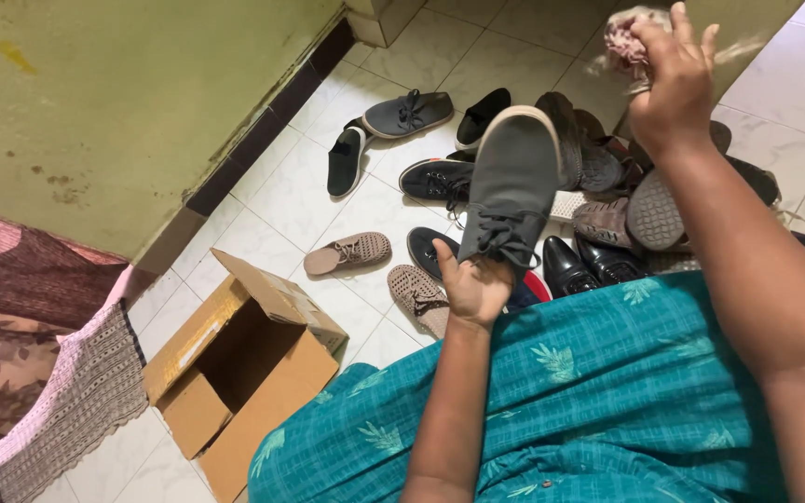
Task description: The person sits on the floor and wipes several pairs of shoes with a cloth. They handle each shoe individually, turning them over to clean the upper and sole, then place them back on the floor.
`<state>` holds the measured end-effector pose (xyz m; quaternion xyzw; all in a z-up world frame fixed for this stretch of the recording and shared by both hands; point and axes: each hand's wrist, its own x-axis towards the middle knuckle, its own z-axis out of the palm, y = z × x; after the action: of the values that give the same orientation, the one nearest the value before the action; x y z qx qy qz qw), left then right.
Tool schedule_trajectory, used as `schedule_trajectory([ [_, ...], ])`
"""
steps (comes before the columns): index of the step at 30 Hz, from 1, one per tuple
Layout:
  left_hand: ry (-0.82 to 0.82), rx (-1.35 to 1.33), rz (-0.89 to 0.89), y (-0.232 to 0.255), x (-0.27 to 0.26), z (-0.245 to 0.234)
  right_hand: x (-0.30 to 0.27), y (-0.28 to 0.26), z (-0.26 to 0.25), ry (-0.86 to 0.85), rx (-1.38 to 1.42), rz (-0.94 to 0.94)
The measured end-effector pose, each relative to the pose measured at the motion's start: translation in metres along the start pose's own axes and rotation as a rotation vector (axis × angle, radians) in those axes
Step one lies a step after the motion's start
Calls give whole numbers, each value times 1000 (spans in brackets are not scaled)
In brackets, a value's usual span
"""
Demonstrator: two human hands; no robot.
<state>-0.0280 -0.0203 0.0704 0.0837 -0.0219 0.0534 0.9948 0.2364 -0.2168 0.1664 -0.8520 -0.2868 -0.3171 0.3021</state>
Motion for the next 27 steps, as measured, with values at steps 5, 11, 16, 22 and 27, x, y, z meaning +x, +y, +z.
schedule_trajectory([
  [5, -11, 82, 60, -3, 10, -9, -32, -112, -1, -183, 215, -279],
  [11, 110, 70, 124, -8, 6, -12, -83, -177, 26, -637, 403, -457],
  [16, 88, 146, 107, -11, 0, 5, -62, -157, 34, -547, 451, -419],
  [22, -143, 75, 1, -1, -3, 6, 2, -73, -6, -61, -191, -420],
  [27, -84, 85, 92, 7, 2, 20, -4, -39, -15, 149, 108, -32],
])
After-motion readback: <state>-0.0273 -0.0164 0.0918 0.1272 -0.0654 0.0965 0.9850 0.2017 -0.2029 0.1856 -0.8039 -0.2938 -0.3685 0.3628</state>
